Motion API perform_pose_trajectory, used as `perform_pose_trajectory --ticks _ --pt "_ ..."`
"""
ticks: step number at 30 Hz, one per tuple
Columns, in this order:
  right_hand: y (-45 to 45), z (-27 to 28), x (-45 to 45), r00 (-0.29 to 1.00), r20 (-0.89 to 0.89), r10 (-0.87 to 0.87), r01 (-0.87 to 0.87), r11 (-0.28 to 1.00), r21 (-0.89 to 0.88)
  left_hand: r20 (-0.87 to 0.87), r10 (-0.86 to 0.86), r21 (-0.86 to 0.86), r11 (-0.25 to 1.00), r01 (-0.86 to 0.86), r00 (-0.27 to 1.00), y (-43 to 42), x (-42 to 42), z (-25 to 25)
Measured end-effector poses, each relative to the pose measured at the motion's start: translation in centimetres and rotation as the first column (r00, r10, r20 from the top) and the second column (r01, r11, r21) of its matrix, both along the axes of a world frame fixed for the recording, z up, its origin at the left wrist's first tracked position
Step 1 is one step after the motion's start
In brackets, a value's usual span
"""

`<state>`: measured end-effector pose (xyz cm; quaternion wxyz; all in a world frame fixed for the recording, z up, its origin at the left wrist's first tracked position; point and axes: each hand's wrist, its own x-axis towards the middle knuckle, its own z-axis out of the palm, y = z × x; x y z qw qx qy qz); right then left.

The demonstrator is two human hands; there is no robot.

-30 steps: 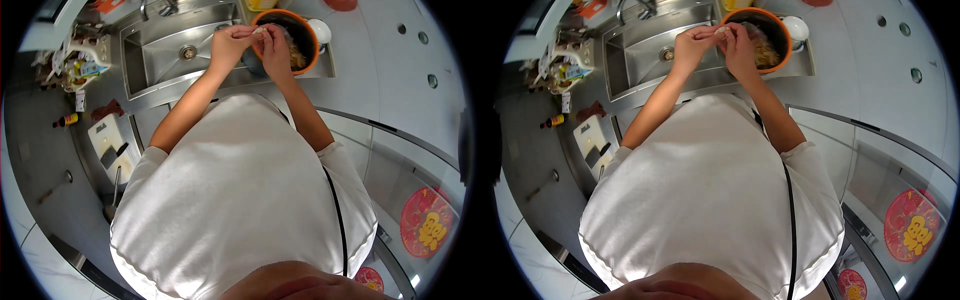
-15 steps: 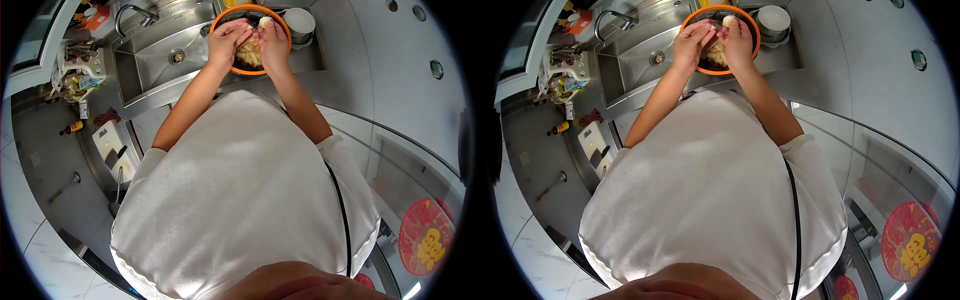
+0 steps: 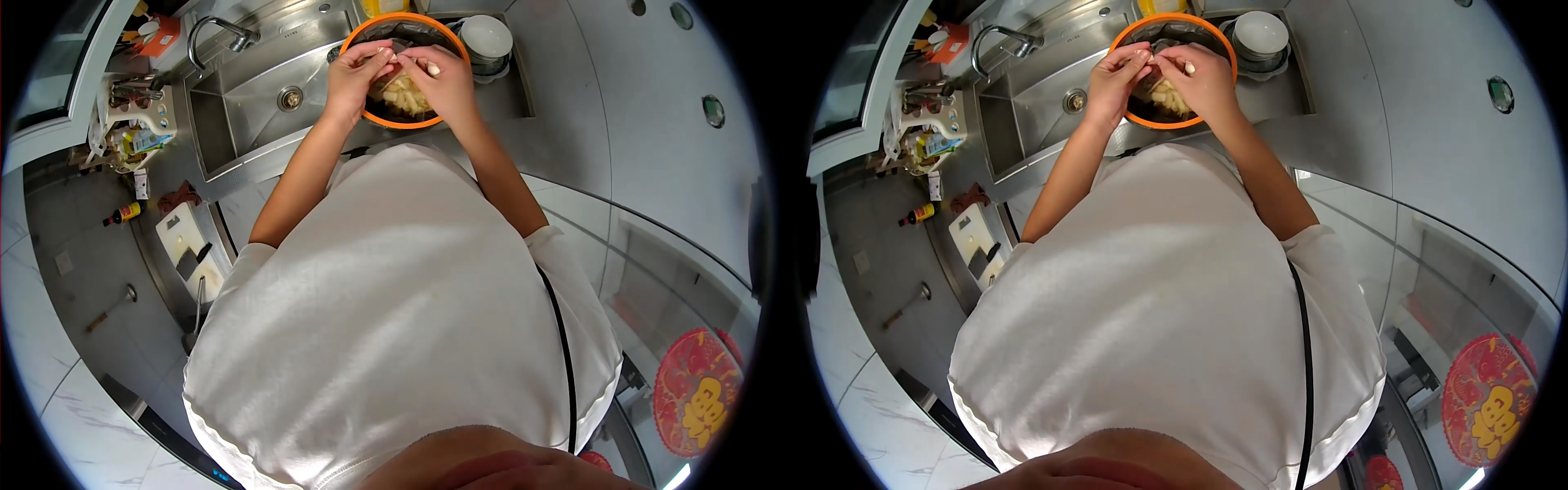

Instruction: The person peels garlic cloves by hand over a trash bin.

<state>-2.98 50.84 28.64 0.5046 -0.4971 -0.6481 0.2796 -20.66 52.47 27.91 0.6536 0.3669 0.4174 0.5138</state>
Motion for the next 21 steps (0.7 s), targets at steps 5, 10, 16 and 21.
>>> perform_pose_trajectory --ticks 5,10,16,21 --pt "0.0 0.4 0.2 0.994 0.102 -0.037 0.034 0.999 0.026 -0.071 -0.013 0.044 0.999 0.017 0.997 0.1 0.3 0.2" --pt "-0.1 -0.1 0.2 0.978 0.195 -0.073 0.056 0.994 0.089 -0.032 0.054 0.008 0.999 -0.053 0.998 0.0 0.7 0.1" --pt "0.2 -1.2 0.1 0.962 0.245 -0.118 0.078 0.983 0.168 -0.035 0.059 -0.043 0.997 -0.061 0.998 0.2 0.9 -0.2" --pt "0.1 -1.9 -0.1 0.957 0.261 -0.129 0.087 0.982 0.165 0.004 0.090 -0.106 0.990 -0.089 0.996 0.1 1.2 -0.3"
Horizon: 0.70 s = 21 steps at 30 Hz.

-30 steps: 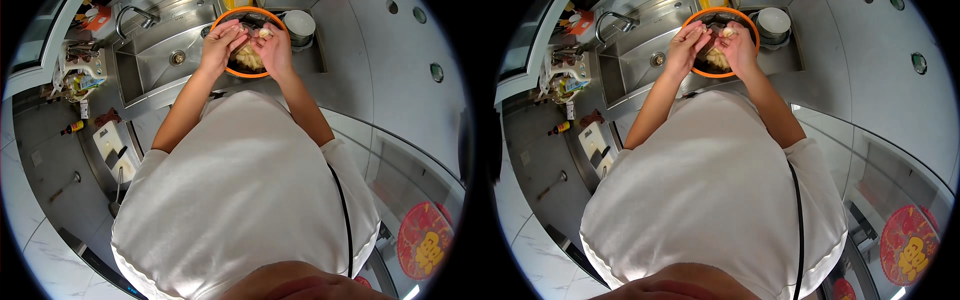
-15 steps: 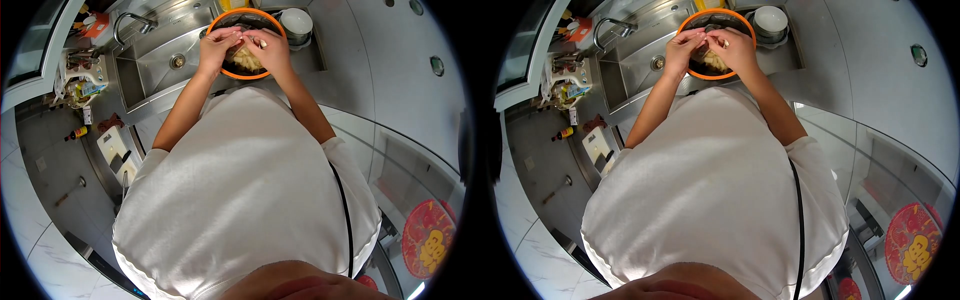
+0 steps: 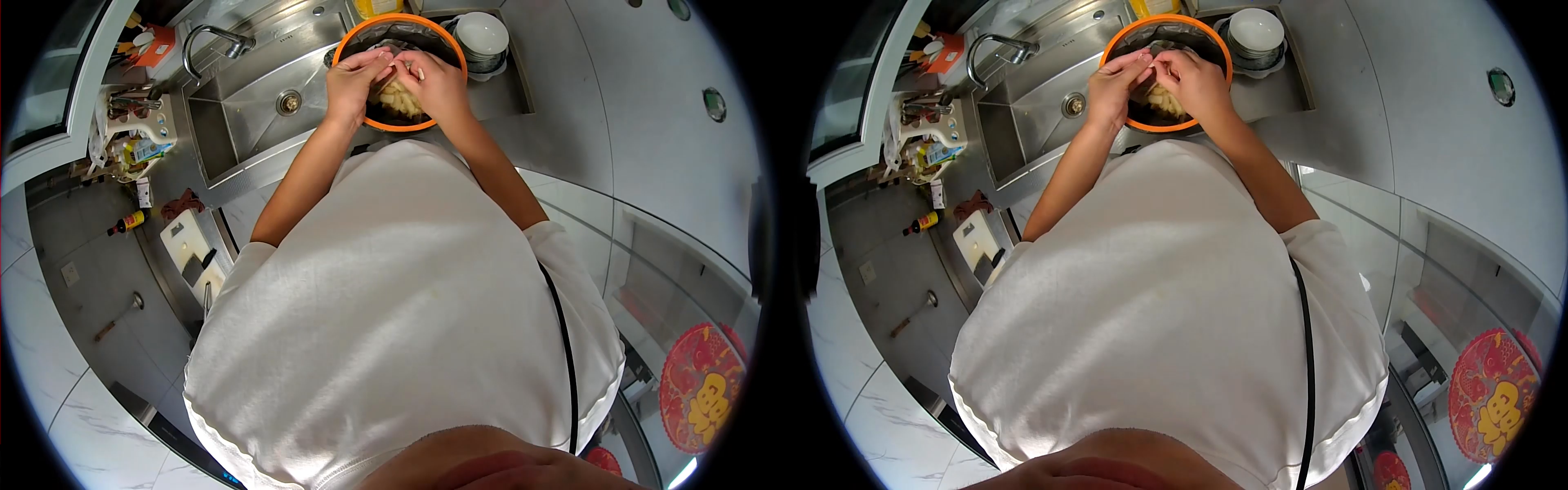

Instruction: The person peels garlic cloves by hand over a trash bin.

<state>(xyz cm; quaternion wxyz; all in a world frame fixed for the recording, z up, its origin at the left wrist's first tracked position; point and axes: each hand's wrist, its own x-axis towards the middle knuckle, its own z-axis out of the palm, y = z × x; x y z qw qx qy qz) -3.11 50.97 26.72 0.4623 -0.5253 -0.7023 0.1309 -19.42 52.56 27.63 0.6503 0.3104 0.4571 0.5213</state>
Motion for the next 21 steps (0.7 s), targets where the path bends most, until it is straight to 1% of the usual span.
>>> perform_pose_trajectory --ticks 2,4,5,7,8,10,16,19,21 --pt "0.1 -0.2 0.0 1.000 -0.022 0.008 -0.008 1.000 -0.002 0.002 0.006 -0.015 1.000 -0.006 1.000 0.0 0.1 -0.1" --pt "0.1 -0.4 0.0 1.000 -0.001 0.015 -0.015 1.000 -0.025 0.057 0.044 0.000 0.999 -0.044 0.997 0.0 0.3 -0.4" --pt "0.2 -0.6 0.0 1.000 -0.001 0.015 -0.015 1.000 -0.026 0.057 0.044 -0.001 0.999 -0.044 0.997 0.0 0.3 -0.4" --pt "0.5 -1.1 -0.1 0.999 -0.033 0.022 -0.021 0.999 0.046 0.075 0.065 -0.021 0.998 -0.064 0.995 0.1 0.4 -0.4" --pt "0.4 -0.9 -0.1 0.999 -0.032 0.022 -0.020 0.999 0.047 0.075 0.065 -0.020 0.998 -0.064 0.995 0.1 0.5 -0.5" --pt "0.3 -0.7 -0.1 1.000 0.019 0.000 0.001 1.000 -0.025 0.041 0.049 -0.020 0.999 -0.048 0.998 0.0 0.5 -0.6" --pt "0.4 -0.7 -0.1 1.000 0.014 0.008 -0.008 1.000 -0.020 0.000 0.077 -0.027 0.997 -0.077 0.997 -0.1 1.0 0.0" --pt "0.4 -0.8 0.0 1.000 0.029 0.007 -0.006 1.000 -0.031 0.039 0.107 -0.009 0.994 -0.106 0.994 -0.1 1.2 -0.1" --pt "0.5 -1.0 0.1 1.000 0.025 0.009 -0.009 1.000 -0.024 0.021 0.103 0.007 0.995 -0.104 0.994 0.0 1.1 -0.2"
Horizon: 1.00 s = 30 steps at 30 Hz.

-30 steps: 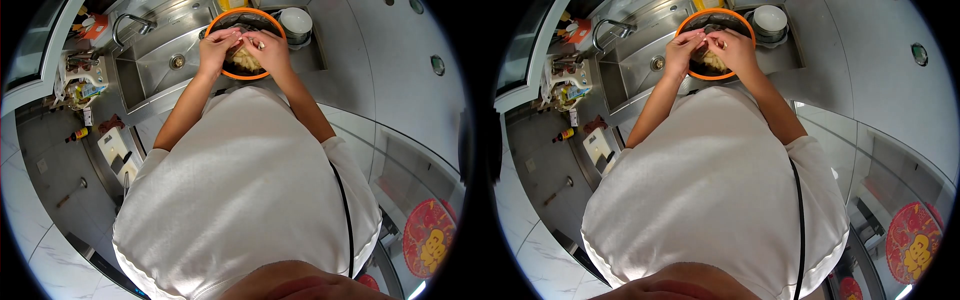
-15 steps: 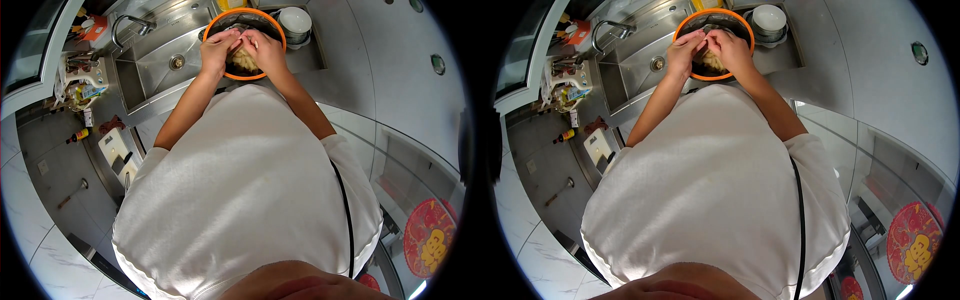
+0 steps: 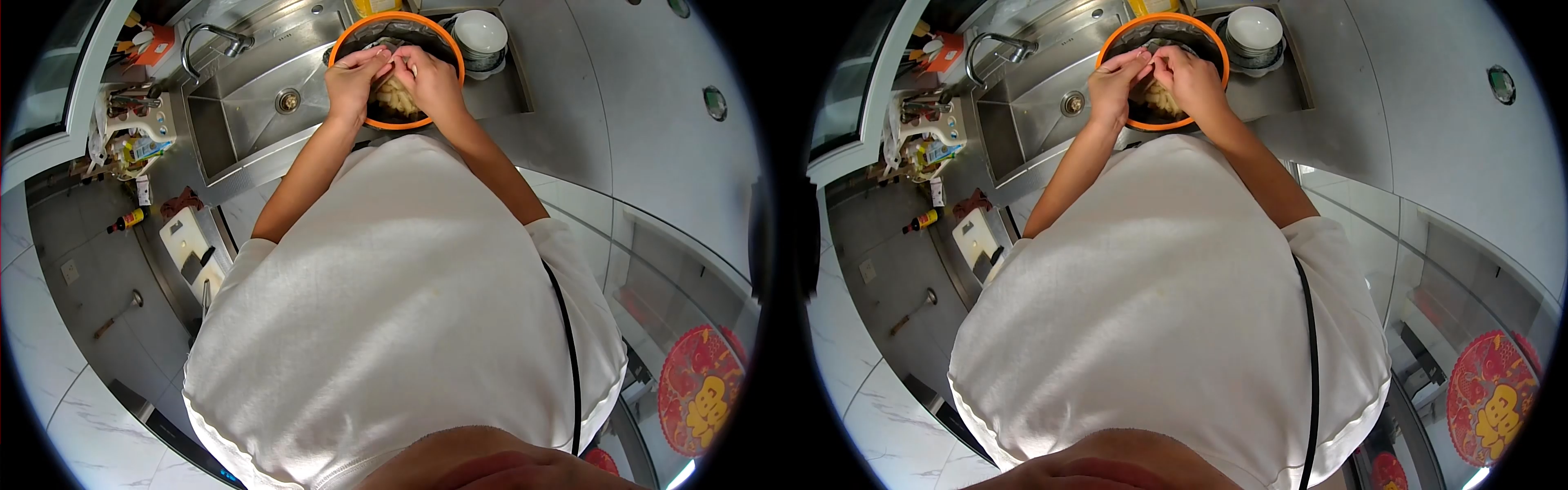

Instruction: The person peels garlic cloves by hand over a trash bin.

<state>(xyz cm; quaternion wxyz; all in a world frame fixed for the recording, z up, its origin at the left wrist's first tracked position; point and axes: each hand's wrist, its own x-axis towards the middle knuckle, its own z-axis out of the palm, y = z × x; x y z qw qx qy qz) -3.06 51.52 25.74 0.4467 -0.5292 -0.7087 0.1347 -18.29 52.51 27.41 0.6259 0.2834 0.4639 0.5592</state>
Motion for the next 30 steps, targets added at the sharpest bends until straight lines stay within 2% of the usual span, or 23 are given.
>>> perform_pose_trajectory --ticks 8,10,14,16,19,23,26,28,30 --pt "0.4 -0.6 0.3 1.000 -0.030 0.006 -0.005 0.999 0.033 -0.059 -0.068 0.053 0.996 0.072 0.996 0.1 -0.1 0.5" --pt "0.5 -0.5 0.4 0.984 -0.177 0.020 -0.020 1.000 0.006 -0.045 -0.067 0.066 0.995 0.069 0.997 0.3 0.1 1.1" --pt "0.1 0.4 0.8 0.962 -0.268 0.049 -0.063 0.997 -0.045 -0.041 -0.060 0.050 0.997 0.062 0.997 0.5 -0.5 0.9" --pt "-0.2 1.3 0.8 0.967 -0.251 0.052 -0.081 0.991 -0.106 -0.023 -0.089 -0.006 0.996 0.089 0.996 0.4 -0.6 0.9" --pt "-0.1 0.9 0.8 0.971 -0.234 0.056 -0.078 0.993 -0.089 -0.008 -0.094 -0.019 0.995 0.094 0.996 0.3 -0.7 0.6" --pt "-0.2 0.9 0.6 0.978 -0.210 0.021 -0.047 0.992 -0.118 0.024 -0.078 0.014 0.997 0.078 0.997 0.0 -0.5 0.5" --pt "0.2 0.5 0.6 0.987 -0.158 0.035 -0.065 0.980 -0.190 -0.059 -0.086 0.090 0.992 0.091 0.995 -0.4 -0.2 0.5" --pt "0.5 0.6 0.8 0.995 0.019 0.100 -0.090 0.956 -0.280 -0.278 -0.078 0.147 0.981 0.123 0.957 -1.0 -0.1 0.9" --pt "0.6 -0.5 0.9 0.988 0.020 0.150 -0.140 0.955 -0.263 -0.302 -0.046 0.190 0.976 0.107 0.952 -1.2 -0.2 0.2"
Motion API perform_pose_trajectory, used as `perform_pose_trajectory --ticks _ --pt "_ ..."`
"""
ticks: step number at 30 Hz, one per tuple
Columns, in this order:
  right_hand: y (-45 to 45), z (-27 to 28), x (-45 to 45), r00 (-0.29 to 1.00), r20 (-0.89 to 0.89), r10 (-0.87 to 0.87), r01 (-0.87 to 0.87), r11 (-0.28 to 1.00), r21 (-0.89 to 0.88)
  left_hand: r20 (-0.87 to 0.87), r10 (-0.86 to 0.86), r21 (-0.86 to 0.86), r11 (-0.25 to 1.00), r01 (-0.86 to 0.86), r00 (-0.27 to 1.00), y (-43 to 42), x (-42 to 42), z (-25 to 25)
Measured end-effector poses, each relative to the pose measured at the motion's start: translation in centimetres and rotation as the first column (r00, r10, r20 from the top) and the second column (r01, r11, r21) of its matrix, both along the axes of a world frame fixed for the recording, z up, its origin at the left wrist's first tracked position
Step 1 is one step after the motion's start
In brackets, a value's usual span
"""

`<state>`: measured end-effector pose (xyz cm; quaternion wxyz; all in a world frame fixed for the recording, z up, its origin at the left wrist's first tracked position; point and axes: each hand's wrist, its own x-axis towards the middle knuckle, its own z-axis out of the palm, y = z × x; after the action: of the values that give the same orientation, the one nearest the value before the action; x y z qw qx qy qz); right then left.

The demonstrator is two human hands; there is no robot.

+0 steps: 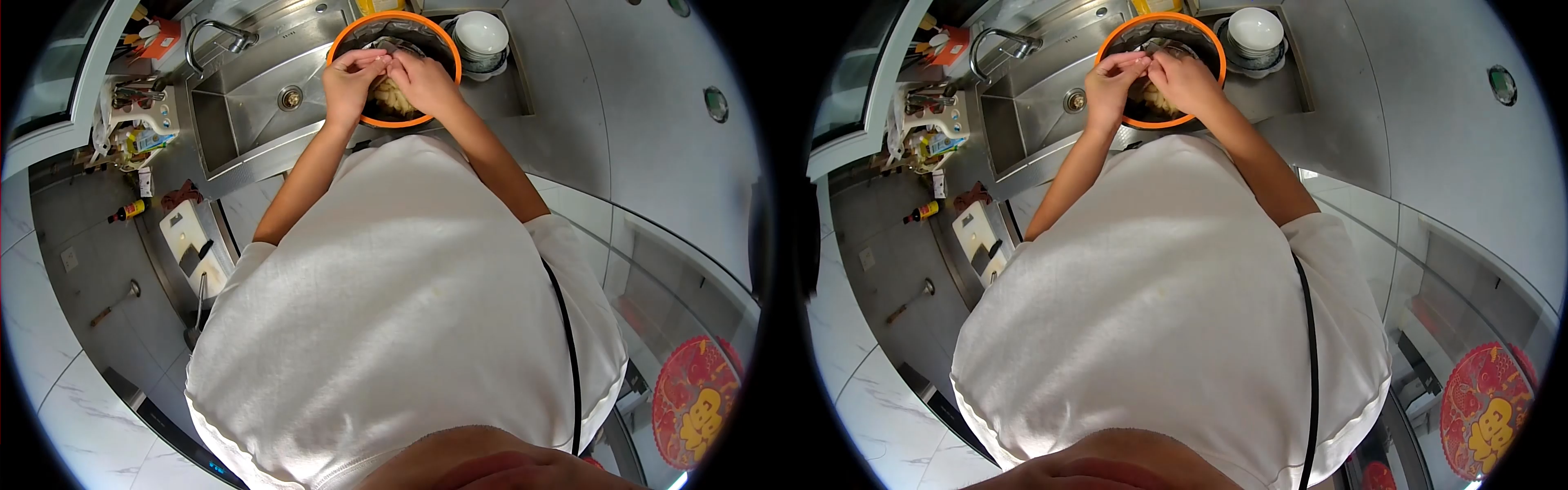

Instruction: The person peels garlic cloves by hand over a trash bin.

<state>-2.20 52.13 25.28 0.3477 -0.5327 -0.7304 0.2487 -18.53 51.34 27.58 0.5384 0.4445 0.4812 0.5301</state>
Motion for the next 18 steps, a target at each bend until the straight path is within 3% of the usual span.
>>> perform_pose_trajectory --ticks 5,7,18 --pt "0.2 0.4 0.3 0.998 0.029 0.049 -0.047 0.998 -0.045 -0.089 0.008 0.117 0.993 0.003 0.996 -0.2 0.2 0.0" --pt "0.2 0.9 0.3 0.997 -0.071 0.038 -0.044 0.995 -0.090 -0.169 0.013 0.136 0.991 0.010 0.986 -0.1 0.3 0.5" --pt "0.1 1.1 0.1 0.979 -0.203 -0.005 -0.036 0.979 -0.199 -0.104 0.033 0.156 0.988 -0.016 0.994 -0.4 0.7 -0.3"
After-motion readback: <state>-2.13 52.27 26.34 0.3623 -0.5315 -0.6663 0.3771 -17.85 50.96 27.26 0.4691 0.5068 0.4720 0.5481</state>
